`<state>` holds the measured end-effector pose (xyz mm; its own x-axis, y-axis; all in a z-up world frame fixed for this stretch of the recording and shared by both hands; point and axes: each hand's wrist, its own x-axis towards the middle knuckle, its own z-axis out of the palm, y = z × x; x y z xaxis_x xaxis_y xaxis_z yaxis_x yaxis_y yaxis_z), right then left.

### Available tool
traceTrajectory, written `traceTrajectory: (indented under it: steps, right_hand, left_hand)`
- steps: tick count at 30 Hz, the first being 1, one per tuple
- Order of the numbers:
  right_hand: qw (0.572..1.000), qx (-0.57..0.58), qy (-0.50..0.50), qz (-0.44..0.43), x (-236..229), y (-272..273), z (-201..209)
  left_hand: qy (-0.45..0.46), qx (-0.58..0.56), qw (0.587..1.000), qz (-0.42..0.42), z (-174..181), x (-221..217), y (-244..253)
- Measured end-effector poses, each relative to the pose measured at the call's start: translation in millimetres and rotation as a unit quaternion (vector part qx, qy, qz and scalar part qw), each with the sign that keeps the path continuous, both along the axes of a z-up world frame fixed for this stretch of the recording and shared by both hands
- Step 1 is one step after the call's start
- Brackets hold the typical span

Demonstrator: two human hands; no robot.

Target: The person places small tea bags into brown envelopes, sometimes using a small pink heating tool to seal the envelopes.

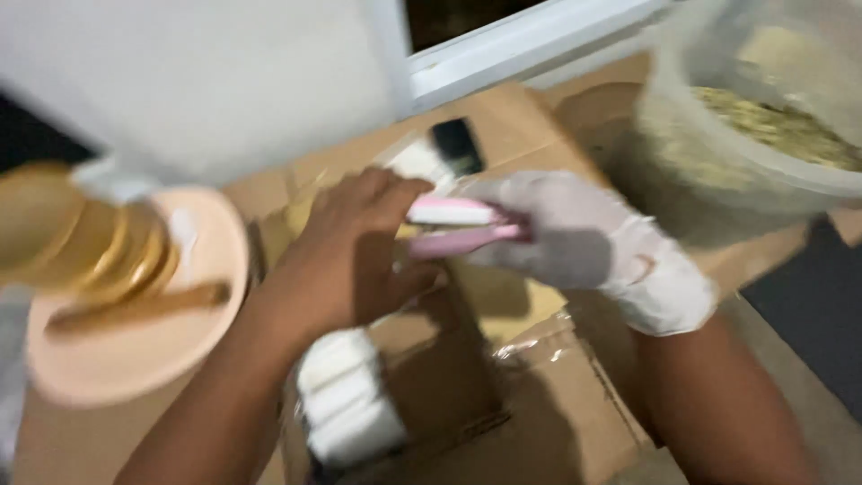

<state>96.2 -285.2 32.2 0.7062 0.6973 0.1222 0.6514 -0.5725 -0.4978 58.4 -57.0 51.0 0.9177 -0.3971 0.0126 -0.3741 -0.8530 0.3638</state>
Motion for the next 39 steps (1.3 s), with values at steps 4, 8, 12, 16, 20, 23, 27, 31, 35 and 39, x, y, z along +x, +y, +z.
traceTrajectory:
  steps: [4, 8, 12, 16, 20, 23, 27, 31, 35, 39]
  right_hand:
    - [0.992, -0.057, 0.111, -0.037, -12.0, 38.6, 48.2]
    - [0.985, -0.115, 0.107, -0.064, -9.2, 57.9, 58.6]
    - [0.992, -0.123, 0.030, 0.002, 6.3, 65.2, 36.1]
    - [0.982, -0.187, 0.001, 0.028, 10.5, 81.1, 32.8]
    - [0.973, -0.222, 0.056, -0.037, 0.0, 92.6, 38.3]
    - [0.970, -0.236, 0.053, -0.017, 2.6, 90.9, 27.8]
    - [0.961, -0.268, 0.061, -0.037, -1.6, 92.7, 28.8]
    - [0.972, -0.233, 0.010, 0.000, 3.7, 86.0, 25.8]
    - [0.970, -0.241, 0.025, -0.014, 1.6, 87.5, 26.4]
    - [0.971, -0.229, 0.068, -0.031, -1.2, 87.8, 30.1]
  left_hand:
    - [-0.010, -0.010, 0.997, 0.072, 7.4, -37.5, 57.3]
    - [-0.086, -0.023, 0.986, 0.143, -12.5, -51.1, 86.3]
    - [-0.054, -0.054, 0.982, 0.174, -34.0, -48.2, 81.0]
    - [-0.060, 0.050, 0.987, 0.140, -46.1, -40.7, 75.6]
    - [-0.104, 0.042, 0.984, 0.137, -54.9, -40.1, 76.9]
    - [-0.181, 0.034, 0.975, 0.127, -84.4, -35.6, 76.5]
    - [-0.264, 0.027, 0.958, 0.107, -83.8, -36.8, 76.5]
    - [-0.064, -0.003, 0.989, 0.136, -50.3, -39.8, 72.9]
    - [-0.023, -0.010, 0.993, 0.120, -42.0, -42.0, 71.1]
    - [-0.035, -0.026, 0.992, 0.117, -42.1, -43.6, 73.0]
